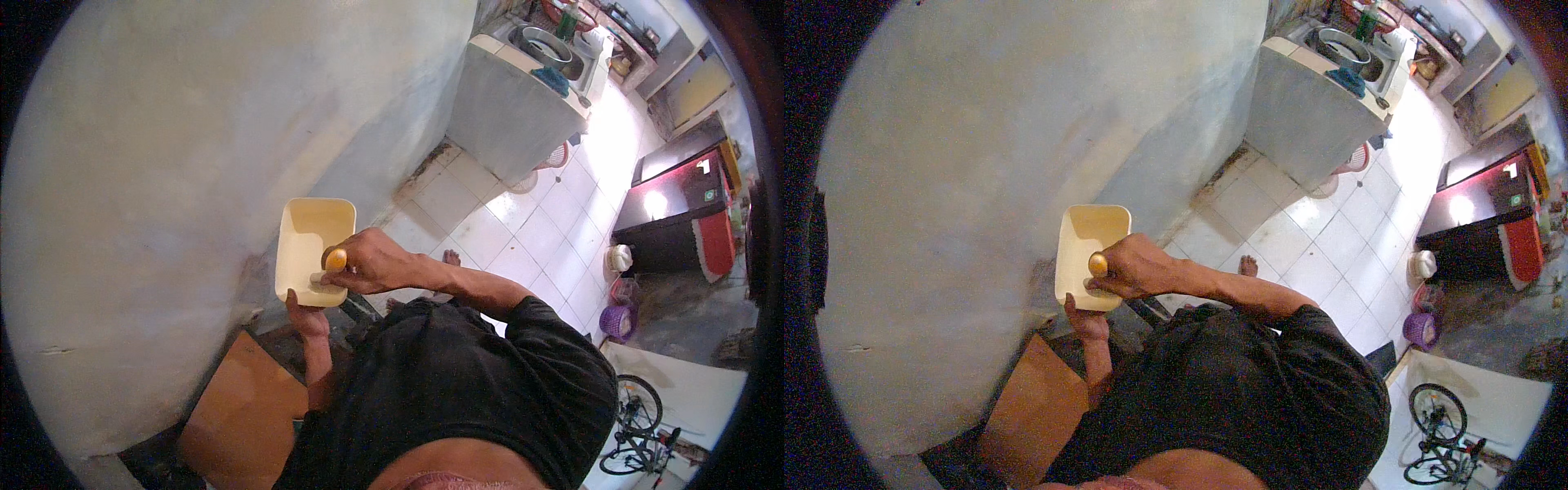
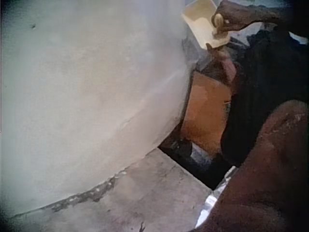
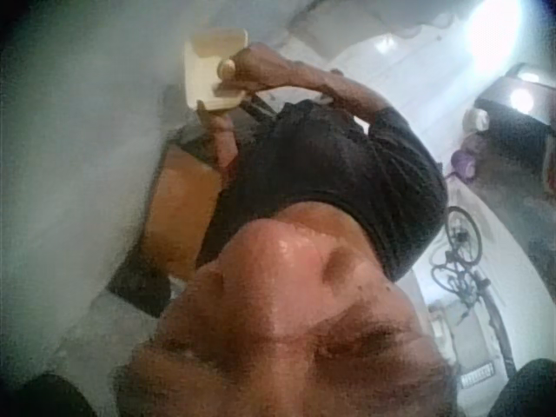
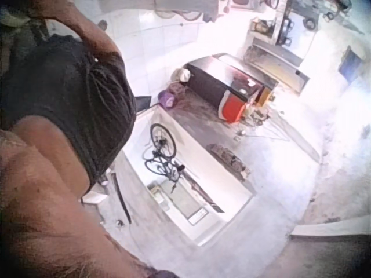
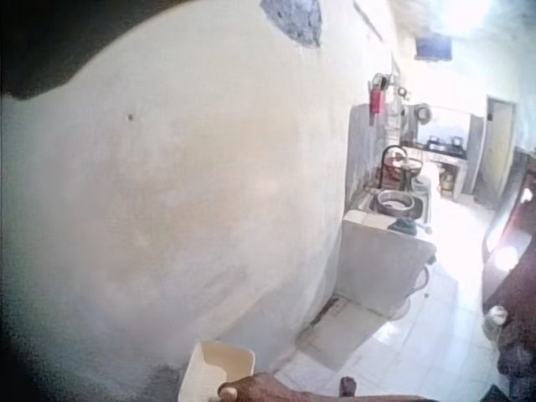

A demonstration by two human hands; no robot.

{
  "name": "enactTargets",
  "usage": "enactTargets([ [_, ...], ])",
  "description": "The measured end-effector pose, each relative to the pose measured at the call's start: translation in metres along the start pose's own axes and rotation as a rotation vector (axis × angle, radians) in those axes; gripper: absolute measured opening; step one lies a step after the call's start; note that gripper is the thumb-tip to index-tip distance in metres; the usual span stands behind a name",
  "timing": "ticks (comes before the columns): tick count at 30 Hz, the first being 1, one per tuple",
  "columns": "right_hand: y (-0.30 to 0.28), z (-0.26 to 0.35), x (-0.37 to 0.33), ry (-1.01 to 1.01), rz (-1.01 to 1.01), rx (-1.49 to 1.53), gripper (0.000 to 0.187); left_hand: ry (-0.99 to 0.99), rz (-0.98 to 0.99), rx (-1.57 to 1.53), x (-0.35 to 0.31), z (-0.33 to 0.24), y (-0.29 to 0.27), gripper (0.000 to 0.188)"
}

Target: The person paints a wall using a brush dipped in a container of white paint.

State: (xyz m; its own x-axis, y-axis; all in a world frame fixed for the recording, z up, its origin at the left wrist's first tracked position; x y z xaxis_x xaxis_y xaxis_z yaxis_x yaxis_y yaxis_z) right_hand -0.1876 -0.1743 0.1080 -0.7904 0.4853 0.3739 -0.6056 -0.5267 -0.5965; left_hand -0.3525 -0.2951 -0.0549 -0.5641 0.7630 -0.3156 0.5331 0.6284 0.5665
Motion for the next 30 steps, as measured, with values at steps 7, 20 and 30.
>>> enactTargets([
  [7, -0.038, -0.021, 0.003, 0.135, -0.261, -0.029, 0.017, 0.02, -0.001, 0.0, 0.006, 0.001, -0.009, 0.056],
  [20, -0.081, -0.002, -0.011, -0.085, -0.443, -0.263, 0.016, 0.024, 0.078, 0.029, -0.001, -0.005, 0.02, 0.052],
  [30, -0.042, -0.049, -0.032, 0.38, -0.633, 0.59, 0.022, 0.056, -0.032, -0.026, -0.003, -0.009, 0.039, 0.053],
])
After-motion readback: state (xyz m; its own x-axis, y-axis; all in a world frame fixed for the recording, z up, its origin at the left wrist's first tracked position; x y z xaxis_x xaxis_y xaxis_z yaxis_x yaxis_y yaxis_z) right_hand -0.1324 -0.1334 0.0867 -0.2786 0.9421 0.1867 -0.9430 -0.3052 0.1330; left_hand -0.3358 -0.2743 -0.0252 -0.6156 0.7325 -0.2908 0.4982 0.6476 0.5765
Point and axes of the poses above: each hand's wrist, its own x-axis towards the middle knuckle, its own y-axis out of the palm, z = x × y, the point moved 5 cm from there along x, towards the middle knuckle, and after that the axes turned 4 degrees about -x, right-handed, at the moved point
